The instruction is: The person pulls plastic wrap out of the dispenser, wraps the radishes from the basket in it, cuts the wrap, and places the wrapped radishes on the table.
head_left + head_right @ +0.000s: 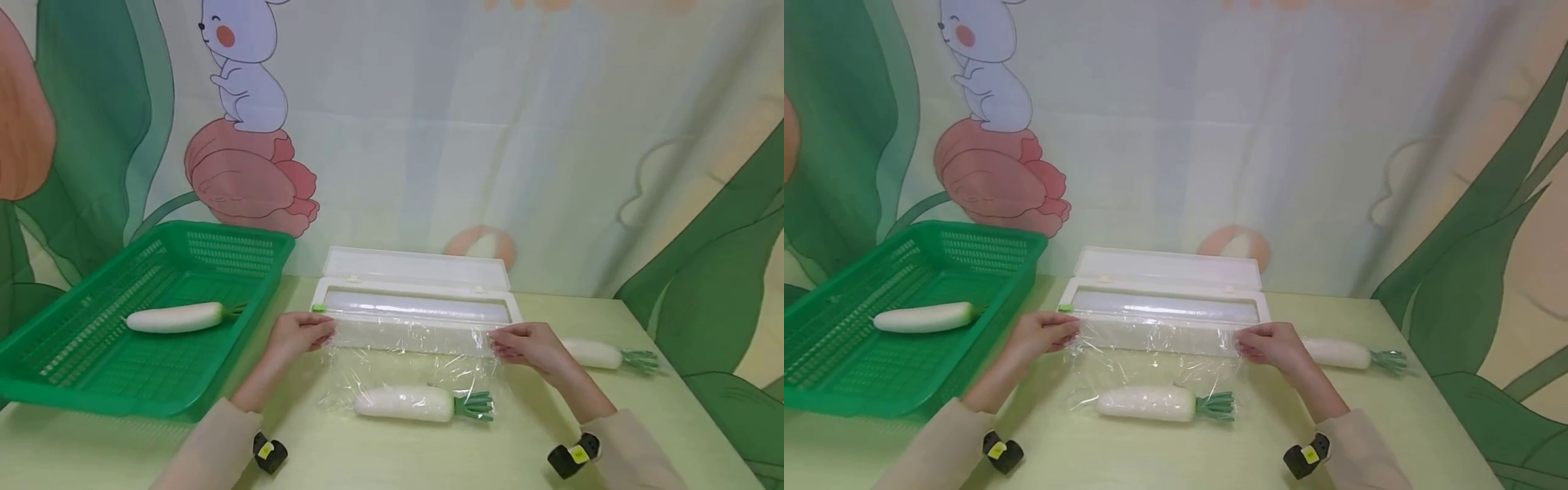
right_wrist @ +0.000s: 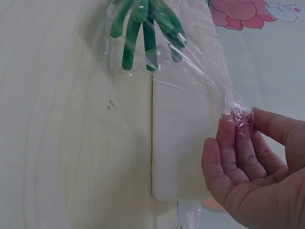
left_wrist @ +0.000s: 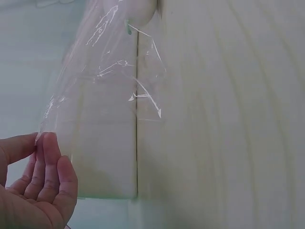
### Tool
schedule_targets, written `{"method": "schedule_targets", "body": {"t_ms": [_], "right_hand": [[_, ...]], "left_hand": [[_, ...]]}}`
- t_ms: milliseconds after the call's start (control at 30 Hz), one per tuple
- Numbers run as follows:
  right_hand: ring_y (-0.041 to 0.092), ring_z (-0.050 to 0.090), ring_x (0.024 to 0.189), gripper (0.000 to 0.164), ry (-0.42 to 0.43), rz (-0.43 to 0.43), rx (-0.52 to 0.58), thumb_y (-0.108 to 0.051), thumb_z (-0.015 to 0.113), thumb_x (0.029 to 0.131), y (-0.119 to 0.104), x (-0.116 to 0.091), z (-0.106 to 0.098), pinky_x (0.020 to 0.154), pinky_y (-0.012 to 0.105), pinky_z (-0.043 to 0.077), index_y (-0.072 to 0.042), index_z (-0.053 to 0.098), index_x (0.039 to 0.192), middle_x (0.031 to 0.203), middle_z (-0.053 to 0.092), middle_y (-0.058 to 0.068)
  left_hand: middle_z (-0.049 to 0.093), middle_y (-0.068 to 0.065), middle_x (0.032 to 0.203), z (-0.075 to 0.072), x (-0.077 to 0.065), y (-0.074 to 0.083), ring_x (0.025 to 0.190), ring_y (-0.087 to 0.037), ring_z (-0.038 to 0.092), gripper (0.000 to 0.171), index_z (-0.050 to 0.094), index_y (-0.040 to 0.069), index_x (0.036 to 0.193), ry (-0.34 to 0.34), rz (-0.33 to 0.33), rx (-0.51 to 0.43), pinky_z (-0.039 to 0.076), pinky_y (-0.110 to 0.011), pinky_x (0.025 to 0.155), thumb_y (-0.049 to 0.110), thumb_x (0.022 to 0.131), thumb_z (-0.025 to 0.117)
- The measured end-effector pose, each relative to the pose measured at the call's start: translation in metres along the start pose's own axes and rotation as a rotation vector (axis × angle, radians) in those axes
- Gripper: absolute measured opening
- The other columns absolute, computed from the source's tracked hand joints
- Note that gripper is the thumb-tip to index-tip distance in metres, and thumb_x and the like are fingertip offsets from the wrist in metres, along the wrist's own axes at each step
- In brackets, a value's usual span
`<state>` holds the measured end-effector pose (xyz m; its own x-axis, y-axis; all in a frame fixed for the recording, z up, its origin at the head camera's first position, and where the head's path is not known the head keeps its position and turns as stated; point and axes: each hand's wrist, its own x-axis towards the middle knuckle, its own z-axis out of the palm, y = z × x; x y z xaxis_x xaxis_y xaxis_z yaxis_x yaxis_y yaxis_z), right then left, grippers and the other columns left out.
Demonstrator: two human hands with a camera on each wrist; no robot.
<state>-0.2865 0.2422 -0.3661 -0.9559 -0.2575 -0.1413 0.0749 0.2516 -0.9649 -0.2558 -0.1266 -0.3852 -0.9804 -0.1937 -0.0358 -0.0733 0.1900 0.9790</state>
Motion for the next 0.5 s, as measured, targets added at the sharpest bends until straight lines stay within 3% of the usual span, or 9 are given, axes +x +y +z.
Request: {"method": "schedule_targets", "body": {"t_ms": [233,367,500], "right_hand": [[0.008,0.064,0.079,0.030,0.002,-0.069,0.043,-0.006,0.061,0.086,0.003,-0.009,-0.012,0.076,0.025,0.051,0.014,0.056,0.108,0.086,0.067,0.000],[0.008,0.064,0.082,0.017,-0.018,-0.121,0.058,-0.005,0.063,0.084,0.010,-0.014,-0.018,0.078,0.026,0.050,0.002,0.064,0.100,0.089,0.066,-0.002],[0.008,0.064,0.083,0.011,-0.052,-0.209,0.003,-0.005,0.064,0.084,0.016,-0.020,-0.023,0.077,0.023,0.050,-0.010,0.068,0.092,0.087,0.067,-0.005]], "left_hand": [[0.069,-0.008,0.078,-0.005,-0.009,0.000,0.065,-0.005,0.061,0.025,0.064,-0.008,0.098,0.014,0.131,0.009,0.050,-0.020,0.063,0.010,0.082,0.067],[0.069,-0.010,0.084,-0.009,-0.016,-0.001,0.070,-0.004,0.063,0.025,0.064,-0.008,0.099,-0.026,0.172,0.018,0.050,-0.019,0.068,0.009,0.082,0.067],[0.069,-0.011,0.092,-0.014,-0.025,-0.002,0.077,-0.004,0.063,0.025,0.065,-0.006,0.100,-0.066,0.192,0.048,0.049,-0.019,0.072,0.010,0.081,0.068]]}}
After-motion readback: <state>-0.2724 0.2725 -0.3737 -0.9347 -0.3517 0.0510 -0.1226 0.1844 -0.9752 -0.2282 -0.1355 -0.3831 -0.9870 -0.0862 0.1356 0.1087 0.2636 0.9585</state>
